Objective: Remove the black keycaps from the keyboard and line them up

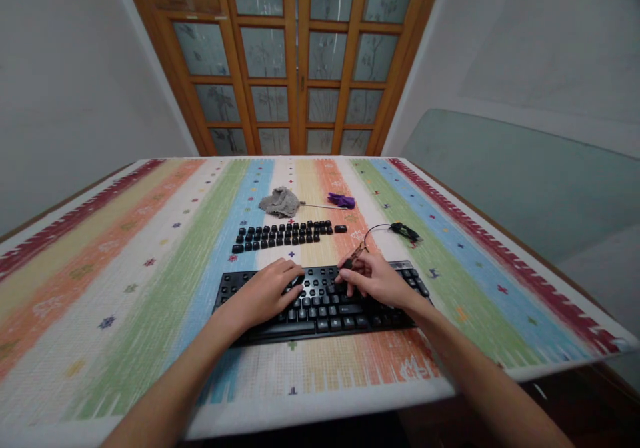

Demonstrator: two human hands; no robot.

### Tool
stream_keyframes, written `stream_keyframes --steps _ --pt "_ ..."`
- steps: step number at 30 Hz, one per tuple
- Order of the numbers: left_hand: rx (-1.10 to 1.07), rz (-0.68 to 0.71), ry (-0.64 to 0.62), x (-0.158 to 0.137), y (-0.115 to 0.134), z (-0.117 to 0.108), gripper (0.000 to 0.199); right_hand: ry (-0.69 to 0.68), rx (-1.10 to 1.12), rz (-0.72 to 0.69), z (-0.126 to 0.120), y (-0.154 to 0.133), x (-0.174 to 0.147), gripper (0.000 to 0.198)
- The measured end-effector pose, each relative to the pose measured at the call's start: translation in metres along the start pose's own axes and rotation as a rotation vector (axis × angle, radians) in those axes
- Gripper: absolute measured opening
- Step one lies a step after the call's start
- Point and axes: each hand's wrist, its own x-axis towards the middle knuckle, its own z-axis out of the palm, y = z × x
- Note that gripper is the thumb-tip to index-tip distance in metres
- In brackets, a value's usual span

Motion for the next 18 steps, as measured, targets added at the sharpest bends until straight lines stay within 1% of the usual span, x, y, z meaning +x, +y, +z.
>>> stream_keyframes --steps 4,7,13,18 --pt "0.007 0.006 0.004 -0.001 0.001 0.001 0.022 0.019 -0.081 -0.095 0.009 -0.008 -0.003 0.031" --pt "0.015 0.004 0.000 0.000 0.003 0.000 0.021 0.030 -0.124 -0.120 0.016 -0.011 -0.004 0.030" --pt "0.014 -0.004 -0.002 0.000 0.004 -0.001 0.021 0.041 -0.050 -0.045 0.015 -0.006 -0.005 0.032" --pt "0.012 0.004 0.014 0.000 0.004 0.000 0.020 -0.026 -0.067 0.015 0.004 -0.005 -0.008 0.035"
